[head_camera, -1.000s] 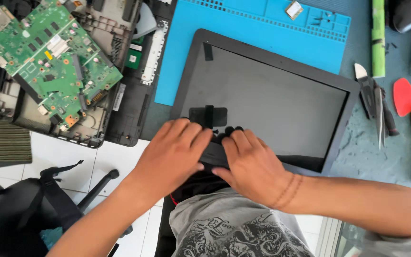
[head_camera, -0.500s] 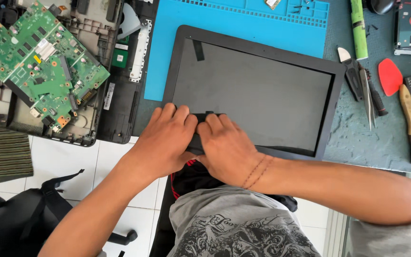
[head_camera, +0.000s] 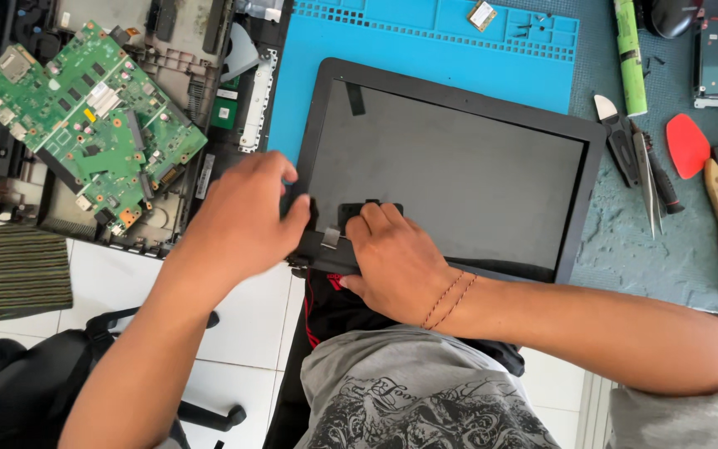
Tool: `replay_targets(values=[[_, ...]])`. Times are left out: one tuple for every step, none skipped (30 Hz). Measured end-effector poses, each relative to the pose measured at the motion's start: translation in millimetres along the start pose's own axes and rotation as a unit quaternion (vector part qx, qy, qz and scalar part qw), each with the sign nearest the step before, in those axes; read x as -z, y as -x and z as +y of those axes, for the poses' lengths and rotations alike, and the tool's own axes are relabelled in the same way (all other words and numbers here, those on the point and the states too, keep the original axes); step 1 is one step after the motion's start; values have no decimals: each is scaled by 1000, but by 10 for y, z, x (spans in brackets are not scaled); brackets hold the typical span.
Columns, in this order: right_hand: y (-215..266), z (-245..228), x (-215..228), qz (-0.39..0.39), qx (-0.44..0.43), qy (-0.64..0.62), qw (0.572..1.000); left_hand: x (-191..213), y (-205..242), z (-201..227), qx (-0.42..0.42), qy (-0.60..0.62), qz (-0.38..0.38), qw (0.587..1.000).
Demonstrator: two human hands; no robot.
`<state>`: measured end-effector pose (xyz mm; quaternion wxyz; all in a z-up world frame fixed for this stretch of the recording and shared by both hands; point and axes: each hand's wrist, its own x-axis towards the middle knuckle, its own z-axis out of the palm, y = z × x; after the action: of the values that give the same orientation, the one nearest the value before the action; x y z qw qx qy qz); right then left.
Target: The person removes the bezel from a laptop screen using a prying tool and their hands. They carefully pry along the edges, detach the frame, and set it aside, exposing the screen and internal components.
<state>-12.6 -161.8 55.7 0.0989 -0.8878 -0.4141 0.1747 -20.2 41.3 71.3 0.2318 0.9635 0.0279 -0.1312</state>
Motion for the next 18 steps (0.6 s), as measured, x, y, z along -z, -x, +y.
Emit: replay_targets(values=[[-14, -13, -11, 0, 3, 1, 1000, -43, -75, 19, 3, 0, 2, 1000], [-26, -26, -19, -2, 3, 13, 1000, -84, -150, 41, 57, -25, -35, 997], [-38, -30, -21, -2, 2, 26, 1000, -121, -238, 70, 109, -50, -72, 990], [-25, -11, -21, -1, 4, 28, 1000, -113, -259, 121, 110, -51, -69, 990], [-9, 9, -24, -5, 11, 22, 1000, -108, -283, 174, 105, -46, -53, 992], [7, 34, -28, -9, 19, 16, 1000, -106, -311, 228, 101, -41, -36, 993], [23, 47, 25, -7, 20, 16, 1000, -133, -374, 240, 101, -42, -35, 993], [40, 63, 79, -4, 23, -18, 1000, -161, -440, 252, 88, -57, -13, 994], [54, 82, 133, -1, 26, -52, 998, -186, -512, 263, 75, -72, 10, 995], [6, 161, 173, 1, 26, -51, 998, -166, -608, 279, 74, -73, 12, 994], [-35, 239, 212, 50, 20, -48, 997, -150, -699, 299, 60, -77, 32, 995], [-77, 317, 250, 100, 13, -44, 994, -135, -789, 317, 46, -81, 52, 994], [-223, 516, 268, 100, 14, -43, 994, -169, -912, 260, 46, -81, 53, 994], [-370, 714, 288, 175, 47, 26, 983, -201, -1034, 203, 19, -79, 77, 994], [-515, 925, 318, 248, 80, 98, 960, -234, -1170, 158, -10, -76, 103, 992], [-647, 1045, 393, 249, 80, 100, 960, -143, -1223, 282, -11, -75, 105, 992], [-785, 1164, 469, 222, 114, 77, 965, -45, -1276, 404, 56, -89, 37, 994], [-925, 1286, 549, 195, 148, 55, 968, 56, -1333, 527, 122, -102, -31, 987]])
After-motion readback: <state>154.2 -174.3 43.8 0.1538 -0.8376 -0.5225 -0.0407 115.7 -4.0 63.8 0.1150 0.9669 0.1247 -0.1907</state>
